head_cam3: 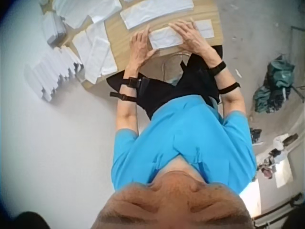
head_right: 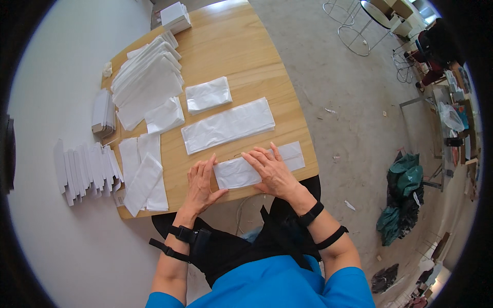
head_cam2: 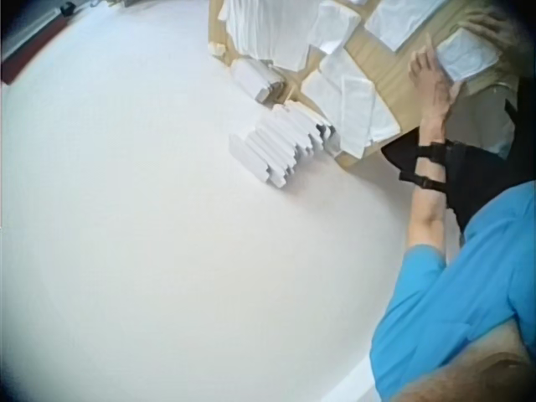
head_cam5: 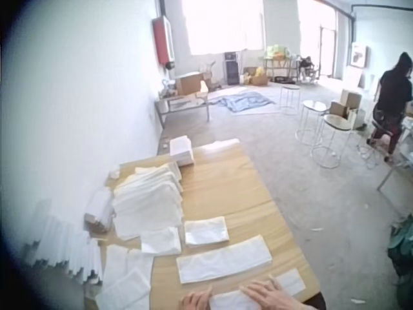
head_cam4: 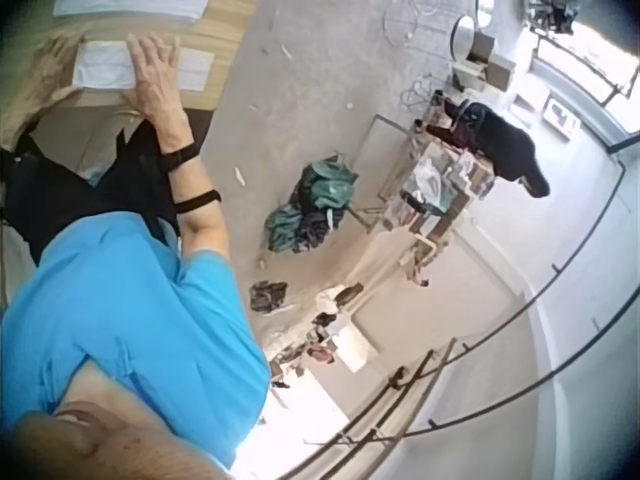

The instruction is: The recorder folds long rectangular plastic sheets and stacks them.

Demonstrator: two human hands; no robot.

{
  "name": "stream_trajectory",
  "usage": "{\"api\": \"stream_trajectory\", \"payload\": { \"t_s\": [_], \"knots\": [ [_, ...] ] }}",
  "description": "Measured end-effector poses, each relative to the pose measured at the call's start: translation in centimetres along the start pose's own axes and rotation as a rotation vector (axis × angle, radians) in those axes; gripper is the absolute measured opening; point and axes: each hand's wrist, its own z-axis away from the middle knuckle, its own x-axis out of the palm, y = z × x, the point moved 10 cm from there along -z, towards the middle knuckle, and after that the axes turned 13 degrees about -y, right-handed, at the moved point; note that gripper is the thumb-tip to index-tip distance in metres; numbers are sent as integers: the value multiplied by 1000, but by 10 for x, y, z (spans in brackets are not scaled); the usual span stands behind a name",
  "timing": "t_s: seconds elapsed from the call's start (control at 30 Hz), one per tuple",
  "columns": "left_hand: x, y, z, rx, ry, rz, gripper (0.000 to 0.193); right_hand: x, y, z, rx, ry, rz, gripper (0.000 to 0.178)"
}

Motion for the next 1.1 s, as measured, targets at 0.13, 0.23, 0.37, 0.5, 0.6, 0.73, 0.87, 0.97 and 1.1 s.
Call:
{"api": "stream_trajectory", "payload": {
  "t_s": [0.13, 0.23, 0.37, 0.5, 0.6, 0.73, 0.87, 0.97, 1.1],
  "knots": [
    [-13, 8, 4, 23, 70, 57, 88, -18, -5, 5, -8, 117, -79, 86],
    [-8, 8, 3, -49, 136, 390, 56, -28, 7, 16, 106, 341, -559, 58],
    [65, -12, -13, -182, 142, 1163, 24, 28, 34, 16, 312, 466, -1357, 23],
    [80, -20, -17, -174, 181, 1361, 19, 24, 50, 27, 338, 678, -1279, 21],
    [77, -21, -15, -164, 198, 1339, 19, 16, 41, 28, 308, 684, -1318, 20],
    [81, -21, -19, -165, 177, 1367, 19, 50, 38, 20, 412, 466, -1190, 21],
    [80, -23, -15, -144, 204, 1411, 20, 1, 28, 21, 448, 656, -940, 16],
    [58, -26, -8, -124, 300, 1446, 22, -43, -9, -23, 285, 489, -671, 16],
    [36, -64, 21, -244, 518, 1431, 23, -58, -22, -92, 115, 643, -376, 11]
  ]
}}
